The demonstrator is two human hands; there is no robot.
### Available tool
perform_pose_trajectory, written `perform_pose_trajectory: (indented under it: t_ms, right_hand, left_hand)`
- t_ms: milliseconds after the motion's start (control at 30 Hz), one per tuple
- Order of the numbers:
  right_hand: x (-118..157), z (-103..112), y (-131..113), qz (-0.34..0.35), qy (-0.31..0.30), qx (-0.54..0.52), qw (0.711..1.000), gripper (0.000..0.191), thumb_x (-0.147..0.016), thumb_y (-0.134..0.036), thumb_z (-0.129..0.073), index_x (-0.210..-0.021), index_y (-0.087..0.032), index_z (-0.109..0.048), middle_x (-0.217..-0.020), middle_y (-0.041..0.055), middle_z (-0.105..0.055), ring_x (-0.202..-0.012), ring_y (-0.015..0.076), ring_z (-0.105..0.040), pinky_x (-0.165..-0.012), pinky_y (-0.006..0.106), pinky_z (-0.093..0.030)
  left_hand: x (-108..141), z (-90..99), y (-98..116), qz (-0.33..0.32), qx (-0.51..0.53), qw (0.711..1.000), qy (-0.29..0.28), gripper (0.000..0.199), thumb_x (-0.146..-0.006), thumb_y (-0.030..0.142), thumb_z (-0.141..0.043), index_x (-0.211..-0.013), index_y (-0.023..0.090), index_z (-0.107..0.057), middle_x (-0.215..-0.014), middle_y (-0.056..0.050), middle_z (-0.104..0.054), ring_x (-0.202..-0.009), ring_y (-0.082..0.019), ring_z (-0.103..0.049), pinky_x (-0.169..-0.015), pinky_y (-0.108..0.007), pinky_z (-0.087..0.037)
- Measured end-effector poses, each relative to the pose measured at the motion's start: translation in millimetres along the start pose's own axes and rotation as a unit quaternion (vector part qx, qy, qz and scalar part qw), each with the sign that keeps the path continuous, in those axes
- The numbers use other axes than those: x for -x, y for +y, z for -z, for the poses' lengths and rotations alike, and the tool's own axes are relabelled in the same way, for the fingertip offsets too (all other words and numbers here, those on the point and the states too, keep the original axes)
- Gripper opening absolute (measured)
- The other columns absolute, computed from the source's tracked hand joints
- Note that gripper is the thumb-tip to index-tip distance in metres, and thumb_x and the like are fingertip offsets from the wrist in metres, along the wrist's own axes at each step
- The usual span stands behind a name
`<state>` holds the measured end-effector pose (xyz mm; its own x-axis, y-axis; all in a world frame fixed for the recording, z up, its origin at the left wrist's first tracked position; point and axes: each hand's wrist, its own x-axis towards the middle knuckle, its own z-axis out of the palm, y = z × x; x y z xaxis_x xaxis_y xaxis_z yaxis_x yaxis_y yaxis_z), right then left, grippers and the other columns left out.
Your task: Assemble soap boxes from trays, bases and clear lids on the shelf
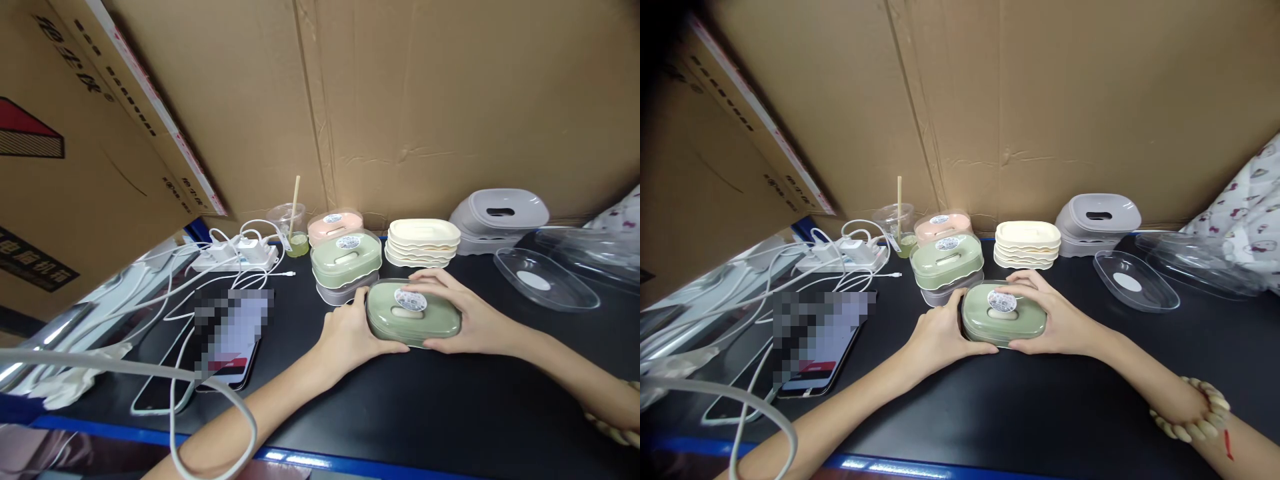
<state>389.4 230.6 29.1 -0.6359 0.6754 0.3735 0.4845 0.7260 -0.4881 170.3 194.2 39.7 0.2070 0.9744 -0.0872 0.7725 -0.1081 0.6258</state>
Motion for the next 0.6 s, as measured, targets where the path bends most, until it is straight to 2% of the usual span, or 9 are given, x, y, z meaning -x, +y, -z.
perform_pose_trajectory:
  t_ms: [133,233,300,367,467,600]
  right_hand:
    - [0.2,0.3,1.8,0.017,-0.003,0.0,1.0,0.063,-0.066,-0.048,-0.069,-0.119,-0.019,-0.054,-0.117,0.0143,-0.044,-0.113,0.0246,-0.048,-0.096,0.039,-0.043]
    - [1.3,-0.5,4.1,0.02,-0.002,-0.001,1.0,0.063,-0.066,-0.047,-0.069,-0.121,-0.02,-0.052,-0.118,0.0137,-0.042,-0.114,0.0246,-0.047,-0.097,0.039,-0.043]
    - [1.9,-0.8,5.1,0.015,-0.007,-0.003,1.0,0.065,-0.065,-0.046,-0.07,-0.122,-0.021,-0.051,-0.119,0.0135,-0.041,-0.114,0.0246,-0.046,-0.097,0.039,-0.042]
    - [1.9,-0.5,5.1,0.005,-0.018,-0.004,1.0,0.067,-0.063,-0.044,-0.072,-0.122,-0.02,-0.05,-0.12,0.0137,-0.04,-0.115,0.0251,-0.046,-0.097,0.039,-0.042]
    - [1.1,1.7,3.3,-0.019,-0.045,0.006,0.999,0.071,-0.06,-0.042,-0.073,-0.123,-0.02,-0.048,-0.122,0.0142,-0.037,-0.118,0.027,-0.043,-0.097,0.04,-0.042]
    - [0.7,5.9,-0.6,-0.049,-0.091,0.026,0.994,0.078,-0.057,-0.042,-0.073,-0.126,-0.02,-0.045,-0.125,0.0141,-0.035,-0.117,0.0297,-0.044,-0.093,0.041,-0.045]
  left_hand:
    - [0.9,-0.4,-1.3,-0.025,0.021,0.999,0.008,0.102,-0.055,0.056,-0.073,-0.141,0.024,-0.028,-0.107,-0.012,-0.062,-0.101,-0.038,-0.058,-0.082,-0.044,-0.044]
    - [0.3,-1.2,-4.6,-0.071,0.004,0.997,0.008,0.105,-0.059,0.058,-0.07,-0.145,0.029,-0.016,-0.096,-0.008,-0.065,-0.096,-0.035,-0.06,-0.081,-0.043,-0.044]
    - [-0.2,-1.0,-5.8,-0.08,-0.017,0.997,-0.004,0.099,-0.062,0.059,-0.067,-0.144,0.031,-0.019,-0.085,-0.007,-0.066,-0.09,-0.034,-0.062,-0.079,-0.043,-0.045]
    - [-0.7,-0.4,-5.9,-0.075,-0.035,0.997,-0.012,0.096,-0.063,0.061,-0.065,-0.144,0.032,-0.022,-0.083,-0.007,-0.066,-0.088,-0.035,-0.063,-0.078,-0.044,-0.046]
    - [-1.1,-0.6,-4.4,-0.077,-0.06,0.995,-0.005,0.095,-0.065,0.064,-0.062,-0.144,0.031,-0.02,-0.092,-0.01,-0.066,-0.091,-0.036,-0.062,-0.077,-0.045,-0.047]
    - [-0.8,-2.0,0.6,-0.074,-0.128,0.989,-0.016,0.101,-0.065,0.059,-0.065,-0.145,0.025,-0.015,-0.097,-0.01,-0.066,-0.093,-0.032,-0.063,-0.078,-0.044,-0.048]
